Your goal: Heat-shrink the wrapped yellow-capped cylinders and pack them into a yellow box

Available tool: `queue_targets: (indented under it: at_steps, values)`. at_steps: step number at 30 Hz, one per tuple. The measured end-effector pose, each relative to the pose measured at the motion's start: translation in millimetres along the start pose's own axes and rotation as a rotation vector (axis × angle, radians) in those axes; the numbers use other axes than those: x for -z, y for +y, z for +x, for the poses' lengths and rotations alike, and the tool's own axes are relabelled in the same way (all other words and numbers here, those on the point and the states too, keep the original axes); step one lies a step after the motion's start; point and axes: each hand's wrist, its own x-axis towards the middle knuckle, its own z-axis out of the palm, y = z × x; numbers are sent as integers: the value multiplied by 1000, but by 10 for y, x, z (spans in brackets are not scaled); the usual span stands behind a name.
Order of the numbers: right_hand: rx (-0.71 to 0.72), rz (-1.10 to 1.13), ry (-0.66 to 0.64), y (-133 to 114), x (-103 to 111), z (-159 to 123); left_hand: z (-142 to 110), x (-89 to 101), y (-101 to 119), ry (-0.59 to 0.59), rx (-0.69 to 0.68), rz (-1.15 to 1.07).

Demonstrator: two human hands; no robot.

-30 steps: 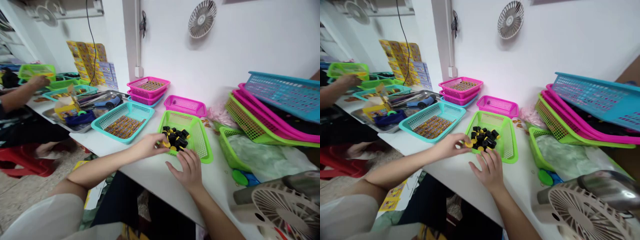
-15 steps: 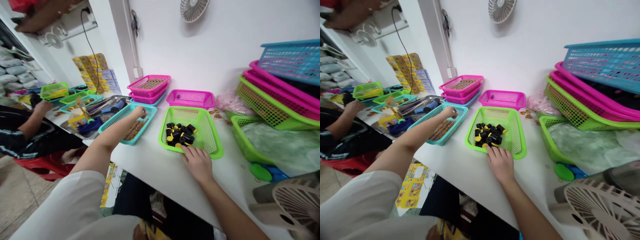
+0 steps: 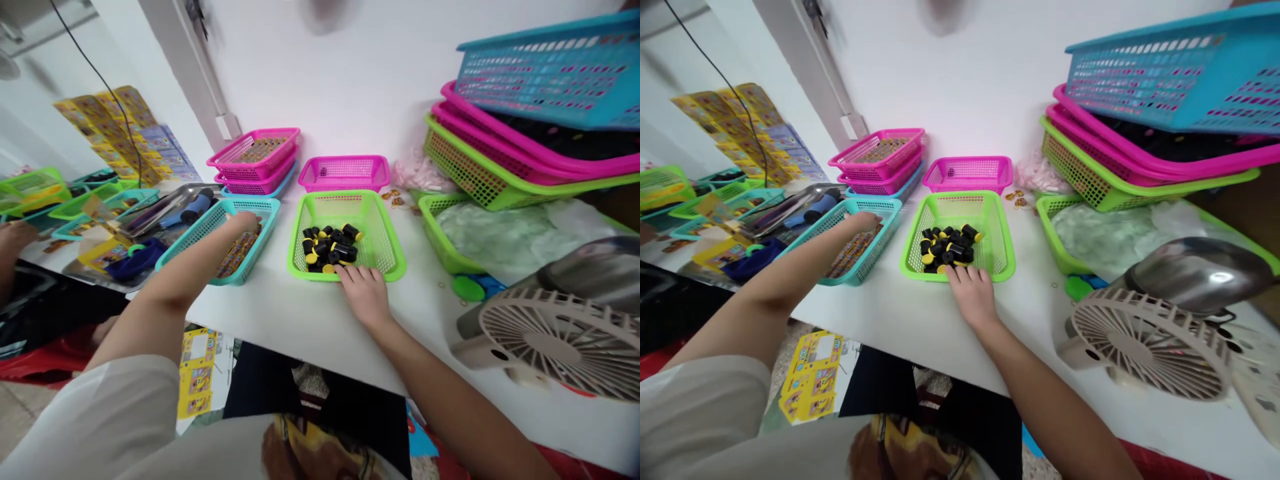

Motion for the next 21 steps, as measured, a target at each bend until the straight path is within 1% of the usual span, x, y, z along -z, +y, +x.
queue_targets:
  at_steps: [2, 3, 5, 7, 8, 10, 11, 12, 13, 14, 15, 17, 18, 19, 21]
  values:
    - [-27, -7, -35, 1, -19, -11, -157, 38, 96, 62, -7, 52]
    - [-35, -7, -46, 4, -27, -13, -276, 48, 155, 102, -32, 70]
    - [-41, -7, -55, 13, -38, -13, -592, 41, 277, 192, -125, 94]
    - [-38, -13, -44, 27, -42, -7, -990, -24, 367, 278, -263, 127]
    - [-35, -19, -33, 35, -42, -2, -1203, -85, 386, 288, -343, 131]
    - [-26, -35, -9, 53, -38, 5, -1619, -275, 348, 266, -474, 101]
    - [-23, -43, 1, 63, -36, 5, -1807, -402, 288, 279, -513, 63]
    - [-22, -51, 9, 73, -34, 2, -1972, -545, 204, 316, -536, 19]
    - [-22, -58, 15, 84, -33, -3, -2112, -697, 99, 374, -537, -30]
    - [-21, -63, 21, 95, -33, -12, -2224, -850, -21, 447, -510, -74]
    - [-19, -67, 26, 107, -33, -21, -2310, -995, -152, 546, -455, -116]
    - [-13, -71, 36, 131, -34, -39, -2409, -1230, -428, 739, -273, -184]
    - [-10, -73, 39, 142, -32, -45, -2431, -1309, -567, 805, -183, -207]
    - [-10, -77, 40, 151, -26, -47, -2440, -1363, -704, 838, -112, -226]
    - [-14, -94, 36, 159, 6, -45, -2430, -1408, -959, 842, -36, -261]
